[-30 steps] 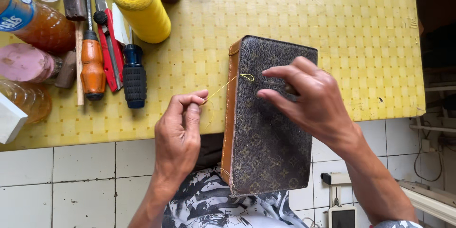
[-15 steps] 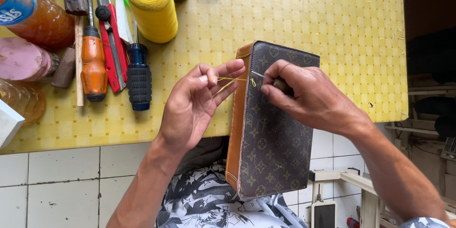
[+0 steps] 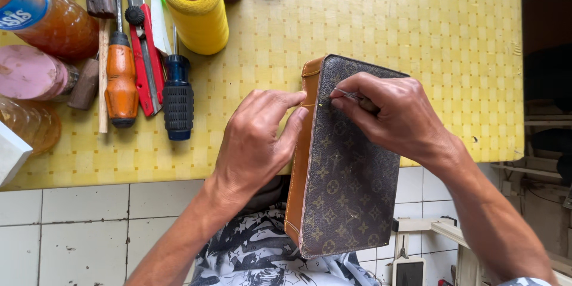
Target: The person hand-sews the edge of a brown patterned wallet using a needle and yellow thread. They repeatedly push the needle through pre-punched holes along the wallet's edge and pull the thread tight to secure the stitching.
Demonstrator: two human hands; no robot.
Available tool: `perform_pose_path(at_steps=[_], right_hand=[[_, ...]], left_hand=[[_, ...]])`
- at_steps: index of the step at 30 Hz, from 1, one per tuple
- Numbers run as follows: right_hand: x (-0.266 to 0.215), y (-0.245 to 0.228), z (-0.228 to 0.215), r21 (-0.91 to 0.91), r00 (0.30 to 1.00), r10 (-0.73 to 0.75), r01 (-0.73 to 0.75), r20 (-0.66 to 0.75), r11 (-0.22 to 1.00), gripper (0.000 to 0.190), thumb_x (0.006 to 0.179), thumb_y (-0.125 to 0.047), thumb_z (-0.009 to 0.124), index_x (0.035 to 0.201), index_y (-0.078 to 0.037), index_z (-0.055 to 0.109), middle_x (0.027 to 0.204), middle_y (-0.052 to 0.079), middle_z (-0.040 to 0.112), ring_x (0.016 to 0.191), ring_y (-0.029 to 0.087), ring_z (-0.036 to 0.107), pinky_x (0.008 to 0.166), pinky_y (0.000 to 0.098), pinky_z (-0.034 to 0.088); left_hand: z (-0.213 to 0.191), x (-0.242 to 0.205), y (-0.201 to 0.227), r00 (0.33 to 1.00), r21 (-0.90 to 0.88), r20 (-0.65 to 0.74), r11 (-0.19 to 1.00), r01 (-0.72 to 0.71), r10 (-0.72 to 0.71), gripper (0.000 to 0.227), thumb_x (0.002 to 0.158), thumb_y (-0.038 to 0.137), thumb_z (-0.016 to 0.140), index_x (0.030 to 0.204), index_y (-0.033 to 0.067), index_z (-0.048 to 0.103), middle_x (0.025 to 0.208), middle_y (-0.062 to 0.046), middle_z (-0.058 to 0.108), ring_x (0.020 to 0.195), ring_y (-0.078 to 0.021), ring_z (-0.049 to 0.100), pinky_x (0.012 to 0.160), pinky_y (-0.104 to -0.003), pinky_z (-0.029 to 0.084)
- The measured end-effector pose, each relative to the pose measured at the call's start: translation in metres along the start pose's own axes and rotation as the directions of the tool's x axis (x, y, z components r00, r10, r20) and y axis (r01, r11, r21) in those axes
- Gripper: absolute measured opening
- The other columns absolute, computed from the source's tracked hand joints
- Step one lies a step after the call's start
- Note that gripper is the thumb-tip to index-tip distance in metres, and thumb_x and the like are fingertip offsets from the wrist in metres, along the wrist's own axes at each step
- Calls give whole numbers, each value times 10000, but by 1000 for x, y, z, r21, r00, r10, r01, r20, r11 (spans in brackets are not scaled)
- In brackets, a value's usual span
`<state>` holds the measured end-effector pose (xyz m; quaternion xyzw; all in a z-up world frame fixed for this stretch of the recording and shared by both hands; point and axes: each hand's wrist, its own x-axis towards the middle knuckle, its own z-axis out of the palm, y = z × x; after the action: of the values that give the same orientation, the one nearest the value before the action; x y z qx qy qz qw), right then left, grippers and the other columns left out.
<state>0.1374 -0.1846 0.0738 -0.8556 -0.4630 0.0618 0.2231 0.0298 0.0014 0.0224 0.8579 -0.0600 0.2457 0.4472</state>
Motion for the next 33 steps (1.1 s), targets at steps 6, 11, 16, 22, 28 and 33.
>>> perform_pose_path(at_steps=[6, 11, 16, 22, 28, 33], right_hand=[[-7, 4, 25, 197, 992, 45, -22, -114, 980, 75, 908, -47, 702, 958, -52, 647, 863, 17, 703, 640, 98, 609, 589, 238, 490], [-12, 10, 46, 111, 970, -76, 104, -231, 988, 43, 939, -44, 671, 964, -46, 636, 852, 54, 705, 666, 203, 673, 603, 324, 497], [-13, 13, 52, 113, 967, -78, 108, -242, 988, 9, 957, -44, 632, 953, -51, 633, 827, 66, 691, 653, 238, 656, 620, 351, 495], [-13, 15, 59, 44, 966, -101, 115, -238, 992, 63, 955, -22, 595, 969, -71, 632, 777, 48, 653, 636, 238, 631, 633, 363, 492], [-15, 10, 48, 120, 922, -82, 137, -380, 983, 76, 902, -34, 663, 960, -80, 678, 711, 87, 664, 631, 318, 661, 567, 397, 527], [-100, 55, -11, 0, 962, 140, -144, -236, 990, 227, 1039, -25, 566, 1263, 12, 558, 1051, 116, 728, 835, 169, 725, 593, 206, 542]], left_hand=[[15, -3, 0, 992, 186, -125, 982, 37, -14, 185, 951, 137, 652, 807, 52, 574, 750, -61, 559, 684, -257, 499, 699, -369, 431], [27, -5, -2, 983, 229, -149, 963, 142, -109, 236, 924, 123, 686, 758, 65, 529, 721, -54, 551, 661, -251, 490, 668, -373, 423], [34, -4, -4, 971, 199, -155, 957, 212, -183, 264, 908, 102, 687, 727, 64, 499, 677, -50, 520, 628, -249, 471, 656, -379, 406], [37, -6, -7, 972, 233, -169, 951, 202, -165, 297, 901, 78, 690, 707, 66, 465, 657, -51, 485, 615, -243, 442, 641, -379, 394], [34, -10, -6, 959, 115, -228, 974, 197, -167, 204, 877, 117, 708, 715, 110, 583, 616, -40, 539, 623, -256, 590, 619, -365, 495], [-4, -32, 18, 980, 39, -38, 980, 197, -195, 239, 887, 116, 708, 1088, 7, 641, 1194, -198, 662, 1101, -307, 665, 990, -388, 520]])
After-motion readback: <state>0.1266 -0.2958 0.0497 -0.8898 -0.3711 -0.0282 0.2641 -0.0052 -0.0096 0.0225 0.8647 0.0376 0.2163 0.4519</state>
